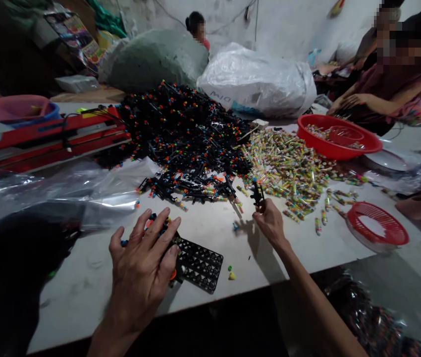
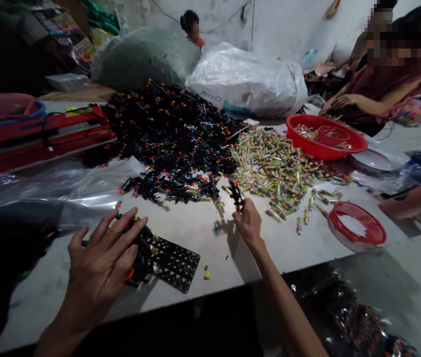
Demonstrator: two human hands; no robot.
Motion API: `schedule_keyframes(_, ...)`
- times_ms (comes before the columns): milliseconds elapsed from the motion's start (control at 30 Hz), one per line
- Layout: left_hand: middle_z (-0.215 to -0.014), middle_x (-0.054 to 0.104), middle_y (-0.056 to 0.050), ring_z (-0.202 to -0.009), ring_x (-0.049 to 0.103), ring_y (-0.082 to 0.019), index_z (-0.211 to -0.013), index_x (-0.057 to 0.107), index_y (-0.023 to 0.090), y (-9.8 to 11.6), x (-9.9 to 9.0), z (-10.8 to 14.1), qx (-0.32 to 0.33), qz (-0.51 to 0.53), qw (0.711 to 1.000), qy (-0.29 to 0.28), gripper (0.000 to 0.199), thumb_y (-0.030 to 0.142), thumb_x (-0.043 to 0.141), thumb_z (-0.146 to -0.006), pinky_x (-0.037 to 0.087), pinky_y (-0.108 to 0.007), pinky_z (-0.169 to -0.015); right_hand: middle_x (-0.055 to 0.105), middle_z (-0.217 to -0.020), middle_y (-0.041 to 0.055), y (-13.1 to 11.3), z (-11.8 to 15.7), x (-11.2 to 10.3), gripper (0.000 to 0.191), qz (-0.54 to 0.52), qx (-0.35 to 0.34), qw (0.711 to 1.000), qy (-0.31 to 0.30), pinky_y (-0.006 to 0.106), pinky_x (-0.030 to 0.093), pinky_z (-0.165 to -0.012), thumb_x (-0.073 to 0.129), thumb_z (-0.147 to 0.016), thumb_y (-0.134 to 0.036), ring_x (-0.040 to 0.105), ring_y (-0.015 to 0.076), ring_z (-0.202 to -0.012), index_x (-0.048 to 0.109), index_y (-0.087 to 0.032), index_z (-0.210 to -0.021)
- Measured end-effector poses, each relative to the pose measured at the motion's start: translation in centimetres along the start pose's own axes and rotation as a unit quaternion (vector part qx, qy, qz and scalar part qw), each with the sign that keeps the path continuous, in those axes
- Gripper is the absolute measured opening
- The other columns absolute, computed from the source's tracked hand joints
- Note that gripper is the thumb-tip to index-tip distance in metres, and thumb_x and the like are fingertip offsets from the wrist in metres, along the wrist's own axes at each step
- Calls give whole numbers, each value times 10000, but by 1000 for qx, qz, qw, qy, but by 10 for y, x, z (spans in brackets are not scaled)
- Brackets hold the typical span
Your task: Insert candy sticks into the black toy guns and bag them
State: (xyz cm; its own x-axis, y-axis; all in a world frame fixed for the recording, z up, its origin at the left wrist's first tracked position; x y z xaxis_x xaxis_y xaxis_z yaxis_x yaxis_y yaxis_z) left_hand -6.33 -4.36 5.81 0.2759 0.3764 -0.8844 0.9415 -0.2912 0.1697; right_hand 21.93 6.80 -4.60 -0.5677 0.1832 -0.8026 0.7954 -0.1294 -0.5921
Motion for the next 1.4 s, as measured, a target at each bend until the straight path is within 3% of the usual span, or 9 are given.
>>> schedule_keyframes(233,-1389,420,-50,-1322,277,-270,-1272,469,230,1,-2,-1,-15,7,1000,-26,411,237,340,-882,163,-527,-1020,537,-643,-32,-83,83,89,258,-423,69,827,-363,249,439,-491,654,-605,-254,519,118,-514,463,-196,-768)
schedule_keyframes(500,-1399,406,-49,-1327,263,-276,-1289,451,228,4,-2,-2,-10,7,999,-43,427,226,356,-873,162,-528,-1019,612,-719,18,-125,95,101,46,-121,-254,894,-350,223,396,-593,570,-765,-214,539,129,-643,565,-168,-764)
schedule_keyframes(667,-1394,411,-62,-1316,281,-292,-1280,468,233,2,-2,-1,-9,0,999,-34,420,254,391,-868,168,-535,-1009,643,-868,105,-145,108,97,178,77,-340,874,-339,241,374,-564,471,-803,-166,581,168,-671,617,-136,-900)
schedule_keyframes(767,-1390,419,-48,-1309,294,-290,-1255,495,260,-1,-1,0,-8,-1,1000,-26,401,250,397,-867,175,-530,-1006,646,-904,69,-135,78,81,230,37,-309,880,-358,219,388,-593,587,-766,-257,590,161,-733,610,-164,-975)
schedule_keyframes(867,-1387,424,-30,-1308,296,-282,-1262,486,284,-3,0,1,-6,5,1000,-14,408,251,392,-866,169,-521,-1012,624,-996,93,-93,8,46,296,79,-161,965,-193,232,389,-647,586,-773,-262,577,182,-854,572,-159,-1050)
schedule_keyframes(1000,-1383,430,-32,-1316,284,-273,-1261,485,288,-3,2,1,-15,12,1000,-14,408,252,383,-867,160,-522,-1015,632,-845,112,-45,-43,26,140,140,-40,980,-139,257,362,-604,548,-742,-209,580,221,-820,601,-137,-850)
schedule_keyframes(1167,-1382,432,-27,-1320,280,-267,-1253,491,298,-2,1,1,-24,27,999,-20,402,262,387,-866,155,-519,-1023,574,-659,-6,-52,-6,45,153,-91,-47,978,-183,224,376,-516,519,-642,-159,541,134,-591,530,-161,-794)
schedule_keyframes(1300,-1390,421,-29,-1321,278,-272,-1256,491,284,-1,-2,1,-33,22,999,-32,407,244,387,-865,165,-515,-1025,510,-530,-55,-89,50,85,124,-359,-5,866,-348,204,365,-438,526,-560,-132,479,96,-452,476,-175,-665)
schedule_keyframes(1400,-1393,416,-37,-1322,275,-270,-1255,489,271,0,-3,0,-27,12,999,-42,401,243,386,-869,176,-515,-1016,525,-551,-44,-113,65,106,99,-378,-27,840,-387,194,371,-463,575,-580,-155,488,92,-497,494,-167,-635)
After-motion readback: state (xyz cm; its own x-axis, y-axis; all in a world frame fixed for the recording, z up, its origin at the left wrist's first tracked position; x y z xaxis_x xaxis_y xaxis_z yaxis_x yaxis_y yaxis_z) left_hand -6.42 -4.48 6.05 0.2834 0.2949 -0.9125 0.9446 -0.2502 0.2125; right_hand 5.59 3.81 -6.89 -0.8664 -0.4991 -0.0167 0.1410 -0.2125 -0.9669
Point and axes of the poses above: each hand's wrist, its own z-axis away from the middle knuckle, its own x-axis out of the palm, y = z × x, the point moved 5 cm from there along -z, towards the middle knuckle
